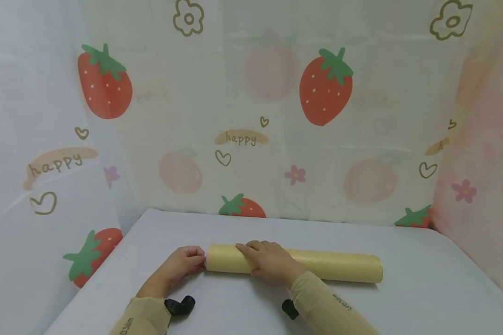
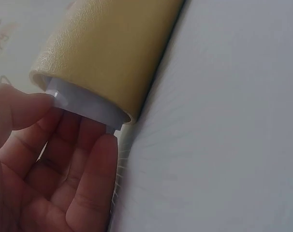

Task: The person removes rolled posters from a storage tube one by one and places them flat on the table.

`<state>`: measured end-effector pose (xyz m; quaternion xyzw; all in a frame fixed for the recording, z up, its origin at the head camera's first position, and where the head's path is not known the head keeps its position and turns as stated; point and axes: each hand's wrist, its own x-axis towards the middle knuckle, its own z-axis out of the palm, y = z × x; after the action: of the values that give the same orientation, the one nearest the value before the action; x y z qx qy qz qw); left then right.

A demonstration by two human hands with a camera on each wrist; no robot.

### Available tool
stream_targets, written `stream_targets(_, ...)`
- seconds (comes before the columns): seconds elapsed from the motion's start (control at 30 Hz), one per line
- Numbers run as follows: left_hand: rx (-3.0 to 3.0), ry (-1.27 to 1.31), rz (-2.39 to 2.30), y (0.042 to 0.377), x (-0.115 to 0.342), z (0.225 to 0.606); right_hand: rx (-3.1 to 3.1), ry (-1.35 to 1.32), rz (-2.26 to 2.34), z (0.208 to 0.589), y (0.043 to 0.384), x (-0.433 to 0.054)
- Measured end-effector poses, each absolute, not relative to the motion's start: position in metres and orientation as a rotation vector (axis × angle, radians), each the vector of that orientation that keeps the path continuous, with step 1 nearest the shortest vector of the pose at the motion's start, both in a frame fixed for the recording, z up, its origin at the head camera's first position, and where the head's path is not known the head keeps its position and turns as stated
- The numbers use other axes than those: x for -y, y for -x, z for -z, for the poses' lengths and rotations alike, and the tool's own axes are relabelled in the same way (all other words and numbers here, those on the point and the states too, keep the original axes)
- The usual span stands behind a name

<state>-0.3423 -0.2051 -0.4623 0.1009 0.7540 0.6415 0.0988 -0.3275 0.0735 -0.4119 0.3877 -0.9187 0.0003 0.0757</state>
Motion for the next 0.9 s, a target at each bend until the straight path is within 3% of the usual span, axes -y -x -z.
stream_targets(0.9,-2.159,-0.238,-1.884,0.3438,0.2107,0.4592,2.773,-1.143,-0.017,0.4139,0.3295,-0.0732)
